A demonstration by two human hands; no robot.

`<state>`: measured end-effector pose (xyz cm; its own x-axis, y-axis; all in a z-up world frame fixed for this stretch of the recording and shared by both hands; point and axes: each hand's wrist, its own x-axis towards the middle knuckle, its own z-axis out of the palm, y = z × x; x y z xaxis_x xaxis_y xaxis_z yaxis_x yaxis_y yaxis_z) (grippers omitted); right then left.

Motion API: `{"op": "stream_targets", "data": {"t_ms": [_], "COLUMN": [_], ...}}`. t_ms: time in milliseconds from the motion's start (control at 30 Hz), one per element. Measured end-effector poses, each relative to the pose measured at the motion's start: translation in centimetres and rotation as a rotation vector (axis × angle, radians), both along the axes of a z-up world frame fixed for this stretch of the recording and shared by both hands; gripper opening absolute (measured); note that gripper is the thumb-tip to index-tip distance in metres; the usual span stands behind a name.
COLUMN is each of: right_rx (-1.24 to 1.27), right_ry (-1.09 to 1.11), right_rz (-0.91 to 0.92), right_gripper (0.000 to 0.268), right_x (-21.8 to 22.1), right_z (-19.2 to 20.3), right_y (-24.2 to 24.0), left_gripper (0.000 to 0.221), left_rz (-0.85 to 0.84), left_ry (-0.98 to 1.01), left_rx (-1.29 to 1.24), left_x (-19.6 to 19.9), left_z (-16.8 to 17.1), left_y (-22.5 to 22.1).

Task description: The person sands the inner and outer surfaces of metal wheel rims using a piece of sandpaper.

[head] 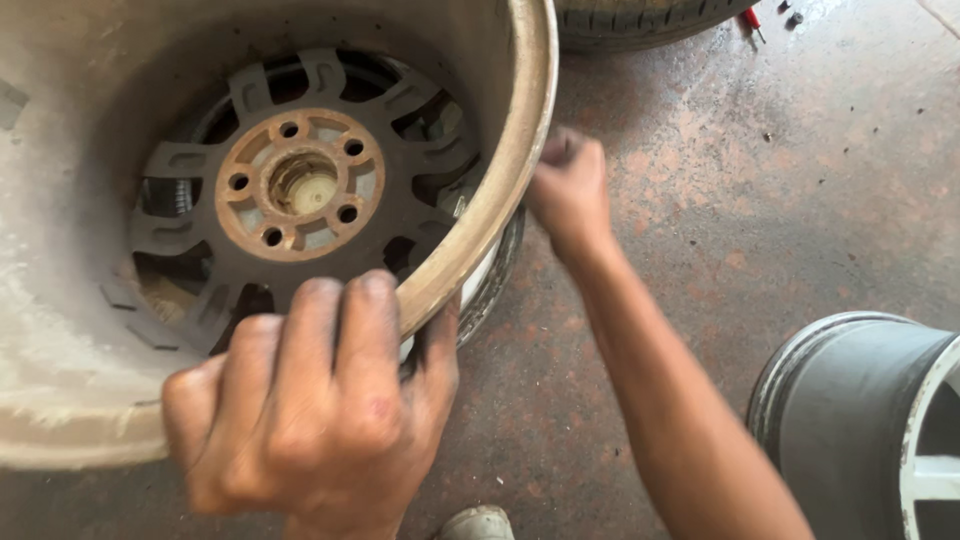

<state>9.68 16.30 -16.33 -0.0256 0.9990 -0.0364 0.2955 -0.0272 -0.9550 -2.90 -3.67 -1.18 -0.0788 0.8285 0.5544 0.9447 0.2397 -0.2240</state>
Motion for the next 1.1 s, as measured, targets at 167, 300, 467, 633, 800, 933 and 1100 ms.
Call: {"op": "stream_targets", "data": {"t_ms": [167,300,467,633,800,933,1100], "right_rx": [0.029,-0.187,0.042,0.189,0.326,0.177,0.173], "right_ry": [0.039,0.182,-0.027,-0.031,0.22,0.259,0.177], "right_rz": [-0.071,-0.258,-0.116,-0.151,0.055,-0.04,-0.007], "right_gripper": [0.024,0.026,0.022,0.018,0.018,0.017,0.02], "right_x": [-0.2,-0.9,-0.3,-0.8,0.5,0.4,-0.1], "right_z": [0.4,-0.7,-0.4,-1.9,-2.7,-3.6,-2.9], "right_y": [-6.3,-9.1,-6.1,-11.6,-4.2,-10.3,-0.9], "left_gripper": [0.017,0.016,0.012,0.014,0.008,0.013,0.014], "left_rz": [-0.013,-0.02,-0.047,-0.052,-0.046,-0.048,-0.054], "left_ry": [0.013,0.011,0.033,0.045,0.063,0.045,0.063], "left_rx": [0.153,0.201,0.179,0.204,0.184,0.223,0.183], "left_x": [1.4,2.1,1.7,1.9,2.0,2.2,2.4], "left_z": [0.6,0.0,0.3,0.0,0.1,-0.1,-0.8], "left_y": [2.0,2.7,2.0,1.9,1.9,2.4,1.8]}}
